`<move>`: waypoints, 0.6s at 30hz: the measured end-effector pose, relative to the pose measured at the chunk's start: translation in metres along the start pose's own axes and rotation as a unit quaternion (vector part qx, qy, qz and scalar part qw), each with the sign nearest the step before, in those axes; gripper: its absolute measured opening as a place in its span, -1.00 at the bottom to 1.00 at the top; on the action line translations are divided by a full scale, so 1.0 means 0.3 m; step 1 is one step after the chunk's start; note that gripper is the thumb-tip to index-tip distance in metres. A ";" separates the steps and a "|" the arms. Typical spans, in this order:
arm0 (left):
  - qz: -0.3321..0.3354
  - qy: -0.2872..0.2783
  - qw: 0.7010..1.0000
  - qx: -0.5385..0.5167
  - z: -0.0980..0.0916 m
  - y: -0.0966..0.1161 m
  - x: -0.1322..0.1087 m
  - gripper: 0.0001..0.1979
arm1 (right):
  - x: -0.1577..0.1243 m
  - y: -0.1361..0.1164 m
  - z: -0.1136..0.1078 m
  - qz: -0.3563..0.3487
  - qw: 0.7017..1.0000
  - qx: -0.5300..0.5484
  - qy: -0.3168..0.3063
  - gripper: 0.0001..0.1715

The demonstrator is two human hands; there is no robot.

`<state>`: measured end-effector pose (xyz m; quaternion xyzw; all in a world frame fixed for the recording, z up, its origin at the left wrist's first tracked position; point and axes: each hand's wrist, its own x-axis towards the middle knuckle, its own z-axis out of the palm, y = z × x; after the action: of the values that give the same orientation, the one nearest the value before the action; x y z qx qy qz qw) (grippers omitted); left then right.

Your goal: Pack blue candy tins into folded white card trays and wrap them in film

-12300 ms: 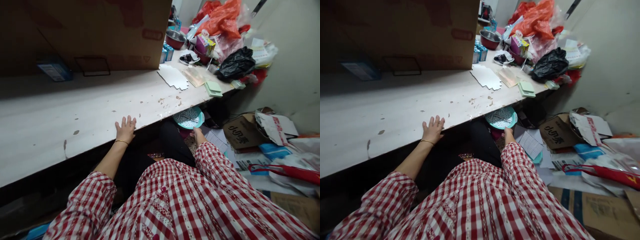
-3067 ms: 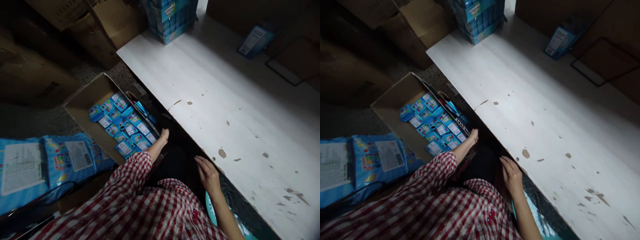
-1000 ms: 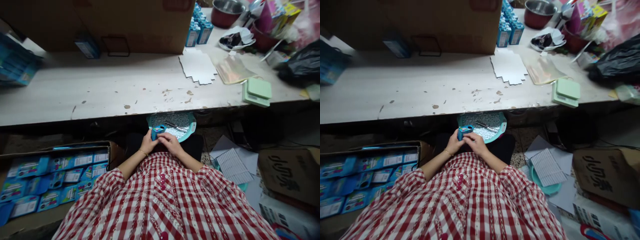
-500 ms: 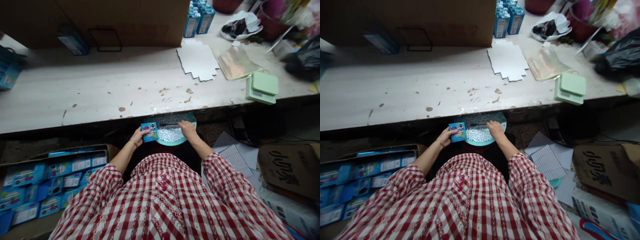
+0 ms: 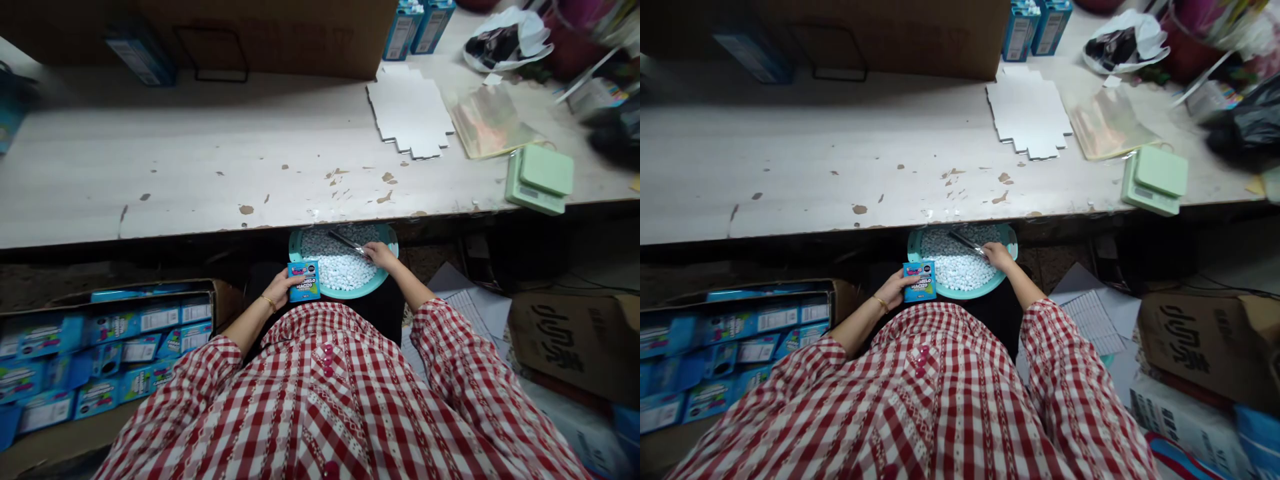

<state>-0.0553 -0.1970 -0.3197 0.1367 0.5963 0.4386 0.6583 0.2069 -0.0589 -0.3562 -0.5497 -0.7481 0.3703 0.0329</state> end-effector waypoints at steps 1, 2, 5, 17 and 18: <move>0.003 0.002 1.000 0.008 0.001 0.002 -0.005 -0.49 | -0.017 0.001 -0.015 0.000 1.000 -0.005 0.003 -0.67; 0.012 0.004 1.000 0.019 0.001 0.005 -0.012 -0.48 | -0.040 0.005 -0.036 0.000 1.000 -0.016 0.010 -0.70; 0.087 0.012 0.992 0.091 0.005 0.023 -0.041 -0.46 | -0.126 0.028 -0.118 0.004 0.991 -0.129 0.042 -0.72; 0.176 0.005 0.980 0.088 0.019 0.087 0.046 -0.42 | 0.017 -0.086 0.031 0.033 0.968 -0.247 0.005 -0.57; 0.169 0.002 0.983 0.073 0.016 0.084 0.050 -0.41 | 0.035 -0.086 0.044 0.035 0.970 -0.239 0.008 -0.55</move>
<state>-0.0628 -0.1695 -0.3107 0.2826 0.5963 0.4987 0.5620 0.1761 -0.0599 -0.3544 -0.5703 -0.7950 0.1772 -0.1069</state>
